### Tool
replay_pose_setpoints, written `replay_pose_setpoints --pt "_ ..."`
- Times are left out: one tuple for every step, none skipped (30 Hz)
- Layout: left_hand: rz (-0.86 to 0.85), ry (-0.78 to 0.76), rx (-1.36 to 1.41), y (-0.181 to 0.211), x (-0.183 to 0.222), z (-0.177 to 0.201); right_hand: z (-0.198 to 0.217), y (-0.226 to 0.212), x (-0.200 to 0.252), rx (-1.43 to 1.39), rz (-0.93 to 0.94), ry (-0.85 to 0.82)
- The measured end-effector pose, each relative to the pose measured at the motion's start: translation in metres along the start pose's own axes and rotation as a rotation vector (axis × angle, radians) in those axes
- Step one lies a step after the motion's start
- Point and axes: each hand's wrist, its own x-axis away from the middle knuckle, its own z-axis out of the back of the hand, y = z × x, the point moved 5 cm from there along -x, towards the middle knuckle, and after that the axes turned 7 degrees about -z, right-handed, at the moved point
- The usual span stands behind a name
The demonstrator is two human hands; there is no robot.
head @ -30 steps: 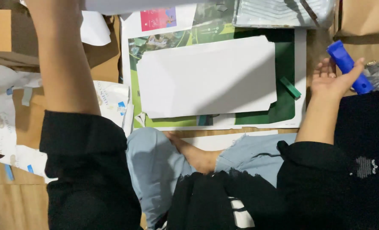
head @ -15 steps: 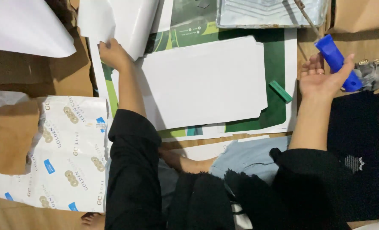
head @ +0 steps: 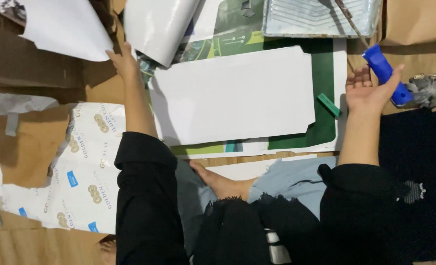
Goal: Applying adhesive to paper sheets using a roller and assembling them into folders.
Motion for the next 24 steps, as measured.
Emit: replay_pose_setpoints --pt "-0.096 -0.008 -0.112 -0.01 -0.003 0.009 0.003 0.001 -0.002 0.03 0.0 -0.003" --pt "-0.197 -0.015 -0.22 -0.018 -0.006 0.014 0.004 0.001 -0.003 0.055 0.003 -0.013" --pt "-0.206 0.0 -0.205 -0.006 0.023 0.025 0.004 0.003 -0.004 0.057 -0.001 -0.035" --pt "-0.238 -0.066 -0.206 0.004 0.054 0.031 0.009 0.005 -0.005 0.054 -0.026 -0.009" --pt "-0.271 -0.13 -0.206 0.012 0.085 0.037 0.015 0.007 -0.006 0.051 -0.05 0.017" --pt "-0.274 -0.123 -0.194 0.019 0.116 0.049 0.021 0.01 -0.006 0.056 -0.048 0.004" --pt "-0.273 -0.194 -0.217 0.024 0.148 0.058 0.028 0.013 -0.006 0.07 -0.057 0.001" --pt "-0.274 -0.271 -0.235 0.03 0.181 0.062 0.033 0.012 -0.006 0.082 -0.058 -0.002" --pt "-0.277 -0.269 -0.217 0.021 0.196 0.07 0.048 0.016 -0.028 0.084 -0.047 -0.016" --pt "-0.35 -0.29 -0.255 0.015 0.212 0.075 0.057 0.016 -0.049 0.143 -0.024 -0.119" --pt "-0.423 -0.309 -0.292 0.009 0.23 0.08 0.065 0.015 -0.071 0.203 0.0 -0.221" --pt "-0.428 -0.314 -0.269 -0.004 0.227 0.084 0.066 0.018 -0.067 0.203 0.02 -0.233" --pt "-0.427 -0.327 -0.314 -0.018 0.224 0.086 0.066 0.023 -0.064 0.313 0.016 -0.262" --pt "-0.424 -0.339 -0.365 -0.034 0.222 0.091 0.07 0.031 -0.061 0.423 0.008 -0.285" --pt "-0.427 -0.345 -0.348 -0.032 0.224 0.089 0.068 0.032 -0.037 0.423 0.025 -0.29" --pt "-0.457 -0.316 -0.343 -0.031 0.227 0.096 0.069 0.042 -0.014 0.505 0.031 -0.341" --pt "-0.488 -0.286 -0.337 -0.031 0.229 0.102 0.07 0.052 0.009 0.587 0.037 -0.391" --pt "-0.487 -0.283 -0.337 -0.032 0.229 0.103 0.078 0.056 0.026 0.589 0.036 -0.394" --pt "-0.525 -0.263 -0.314 -0.03 0.229 0.104 0.083 0.062 0.044 0.627 0.01 -0.437" --pt "-0.56 -0.25 -0.3 -0.032 0.231 0.106 0.096 0.07 0.061 0.661 -0.021 -0.469" --pt "-0.557 -0.255 -0.309 -0.033 0.225 0.109 0.102 0.077 0.057 0.659 -0.026 -0.461" --pt "-0.573 -0.252 -0.283 -0.036 0.22 0.109 0.112 0.083 0.052 0.657 -0.055 -0.459" --pt "-0.589 -0.249 -0.258 -0.039 0.214 0.106 0.121 0.088 0.046 0.653 -0.084 -0.457" --pt "-0.578 -0.272 -0.263 -0.037 0.222 0.106 0.127 0.085 0.052 0.65 -0.079 -0.432"
